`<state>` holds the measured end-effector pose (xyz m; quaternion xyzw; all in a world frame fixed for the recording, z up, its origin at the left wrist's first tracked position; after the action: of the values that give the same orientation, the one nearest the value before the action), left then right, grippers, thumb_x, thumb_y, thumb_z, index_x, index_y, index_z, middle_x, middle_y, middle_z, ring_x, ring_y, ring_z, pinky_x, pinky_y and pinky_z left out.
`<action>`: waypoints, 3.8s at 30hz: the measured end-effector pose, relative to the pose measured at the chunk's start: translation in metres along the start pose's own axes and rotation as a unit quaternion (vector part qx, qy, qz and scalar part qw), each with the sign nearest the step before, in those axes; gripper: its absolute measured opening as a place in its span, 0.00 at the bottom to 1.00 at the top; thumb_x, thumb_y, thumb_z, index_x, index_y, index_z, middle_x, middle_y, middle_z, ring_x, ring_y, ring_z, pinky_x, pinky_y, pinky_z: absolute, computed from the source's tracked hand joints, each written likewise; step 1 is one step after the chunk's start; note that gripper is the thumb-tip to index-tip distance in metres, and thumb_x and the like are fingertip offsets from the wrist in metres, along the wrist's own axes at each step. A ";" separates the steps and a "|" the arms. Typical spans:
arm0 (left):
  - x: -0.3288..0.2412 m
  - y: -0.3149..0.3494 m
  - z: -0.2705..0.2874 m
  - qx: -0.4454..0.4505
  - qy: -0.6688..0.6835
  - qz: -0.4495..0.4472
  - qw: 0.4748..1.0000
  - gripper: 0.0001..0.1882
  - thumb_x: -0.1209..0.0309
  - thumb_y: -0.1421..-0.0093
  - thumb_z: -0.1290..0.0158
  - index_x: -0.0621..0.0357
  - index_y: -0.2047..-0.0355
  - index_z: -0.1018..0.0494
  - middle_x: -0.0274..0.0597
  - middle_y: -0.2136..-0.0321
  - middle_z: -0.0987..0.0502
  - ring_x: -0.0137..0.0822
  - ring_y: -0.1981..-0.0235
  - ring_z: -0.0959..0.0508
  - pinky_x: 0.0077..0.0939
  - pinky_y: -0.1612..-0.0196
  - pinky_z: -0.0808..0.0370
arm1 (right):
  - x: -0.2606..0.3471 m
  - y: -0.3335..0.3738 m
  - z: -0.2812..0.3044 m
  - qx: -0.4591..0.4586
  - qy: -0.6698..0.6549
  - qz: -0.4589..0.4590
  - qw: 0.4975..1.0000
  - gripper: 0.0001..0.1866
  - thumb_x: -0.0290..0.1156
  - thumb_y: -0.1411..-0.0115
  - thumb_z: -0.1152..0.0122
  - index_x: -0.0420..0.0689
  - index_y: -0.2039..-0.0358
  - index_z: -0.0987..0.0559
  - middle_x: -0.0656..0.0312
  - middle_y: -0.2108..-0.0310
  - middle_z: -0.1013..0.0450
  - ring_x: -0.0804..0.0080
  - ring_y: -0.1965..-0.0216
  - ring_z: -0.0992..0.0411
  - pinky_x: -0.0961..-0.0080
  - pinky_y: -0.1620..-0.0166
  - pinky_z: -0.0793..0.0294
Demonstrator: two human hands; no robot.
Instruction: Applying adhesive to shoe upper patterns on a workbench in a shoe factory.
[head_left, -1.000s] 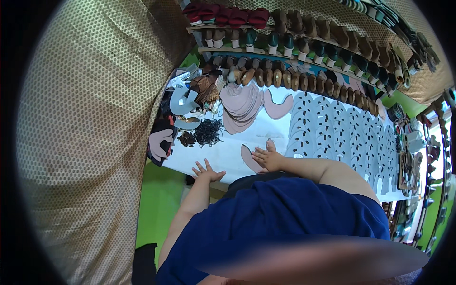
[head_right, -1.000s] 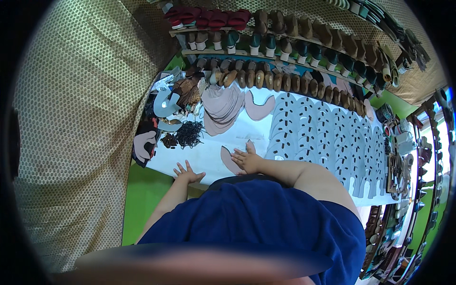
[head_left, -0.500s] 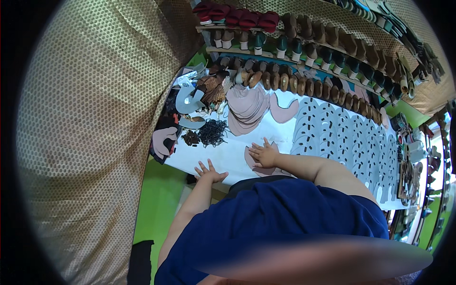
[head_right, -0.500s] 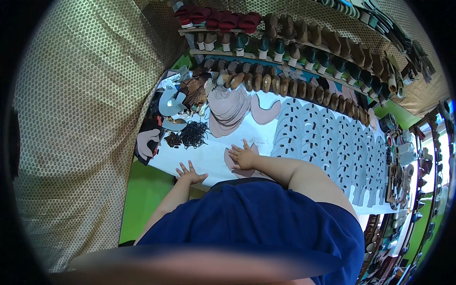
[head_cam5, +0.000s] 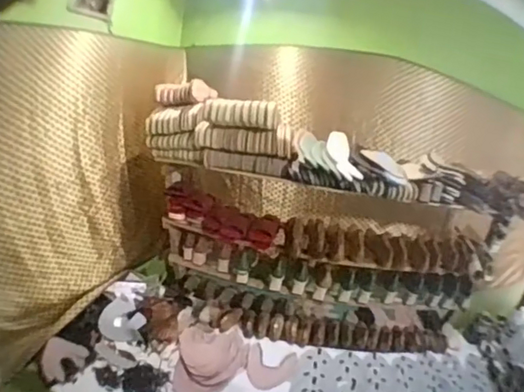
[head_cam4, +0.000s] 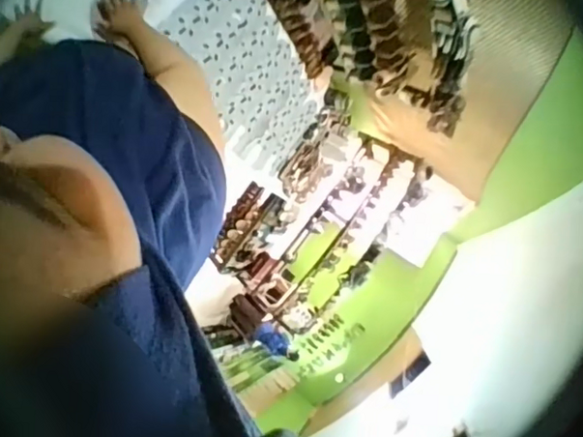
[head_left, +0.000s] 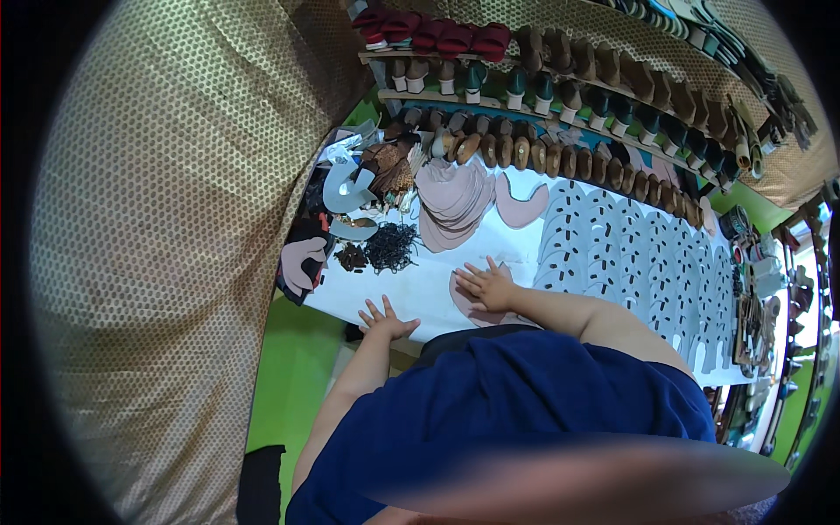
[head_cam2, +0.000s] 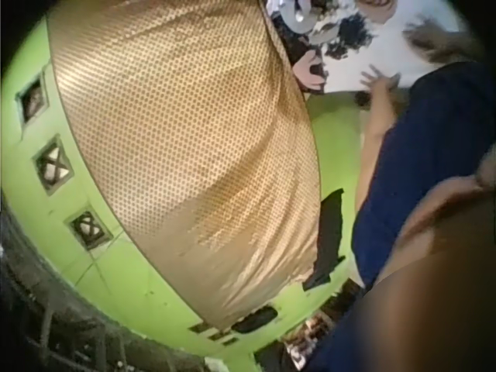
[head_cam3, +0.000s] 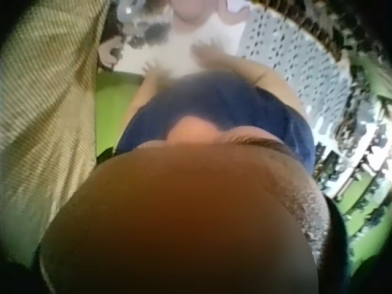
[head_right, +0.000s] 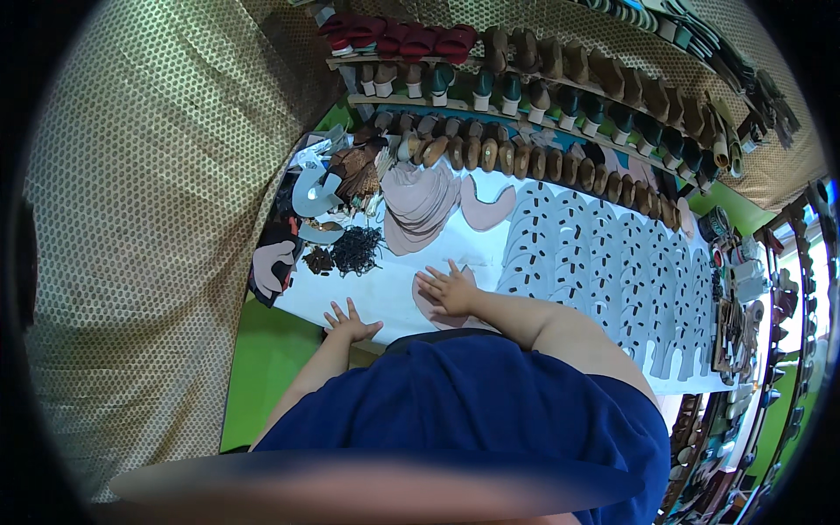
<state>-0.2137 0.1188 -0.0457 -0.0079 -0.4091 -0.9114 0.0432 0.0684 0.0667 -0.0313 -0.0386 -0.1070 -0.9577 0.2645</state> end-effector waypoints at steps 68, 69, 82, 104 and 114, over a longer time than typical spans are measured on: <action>0.004 -0.003 -0.001 0.040 0.023 -0.014 0.999 0.71 0.28 0.54 0.44 0.41 0.30 0.82 0.58 0.32 0.88 0.68 0.33 0.84 0.70 0.34 0.67 | -0.187 -0.001 0.034 -0.207 -0.054 -0.317 0.924 0.27 0.30 0.37 0.51 0.57 0.36 0.33 0.54 0.34 0.39 0.50 0.32 0.45 0.45 0.33 0.49; 0.004 -0.003 -0.001 0.040 0.024 -0.014 0.999 0.71 0.28 0.54 0.44 0.41 0.30 0.82 0.58 0.32 0.88 0.68 0.33 0.84 0.70 0.34 0.67 | -0.184 0.000 0.036 -0.209 -0.045 -0.323 0.922 0.27 0.30 0.37 0.51 0.57 0.36 0.34 0.54 0.33 0.40 0.50 0.31 0.46 0.45 0.33 0.50; 0.004 0.002 0.001 0.044 0.017 -0.011 0.999 0.70 0.28 0.54 0.45 0.41 0.30 0.82 0.59 0.32 0.88 0.69 0.33 0.84 0.68 0.34 0.67 | -0.175 -0.089 0.086 -0.245 -0.186 -0.270 0.912 0.27 0.37 0.41 0.41 0.47 0.41 0.29 0.54 0.38 0.34 0.54 0.34 0.40 0.48 0.36 0.41; 0.004 -0.001 0.000 0.052 0.034 -0.034 0.997 0.71 0.28 0.55 0.45 0.41 0.31 0.83 0.62 0.34 0.90 0.71 0.35 0.87 0.72 0.35 0.69 | -0.197 -0.131 0.151 -0.376 -0.301 -0.309 0.820 0.12 0.36 0.45 0.40 0.45 0.62 0.20 0.48 0.65 0.22 0.47 0.63 0.23 0.58 0.58 0.25; 0.008 0.004 0.005 0.023 0.025 -0.018 0.999 0.69 0.28 0.54 0.45 0.39 0.30 0.81 0.57 0.32 0.88 0.68 0.33 0.85 0.67 0.34 0.71 | -0.184 -0.132 0.167 -0.300 -0.248 -0.231 0.892 0.12 0.35 0.46 0.38 0.48 0.62 0.20 0.50 0.66 0.22 0.50 0.62 0.23 0.59 0.58 0.25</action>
<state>-0.2214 0.1192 -0.0395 0.0232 -0.4291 -0.9022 0.0373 0.1612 0.3069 0.0827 -0.3267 0.1177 -0.9375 -0.0235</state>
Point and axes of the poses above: each hand's wrist, its own y-axis away from the middle knuckle, its own z-axis out of the back of the hand, x = y × z, the point moved 7 cm from there along -y, towards the middle knuckle
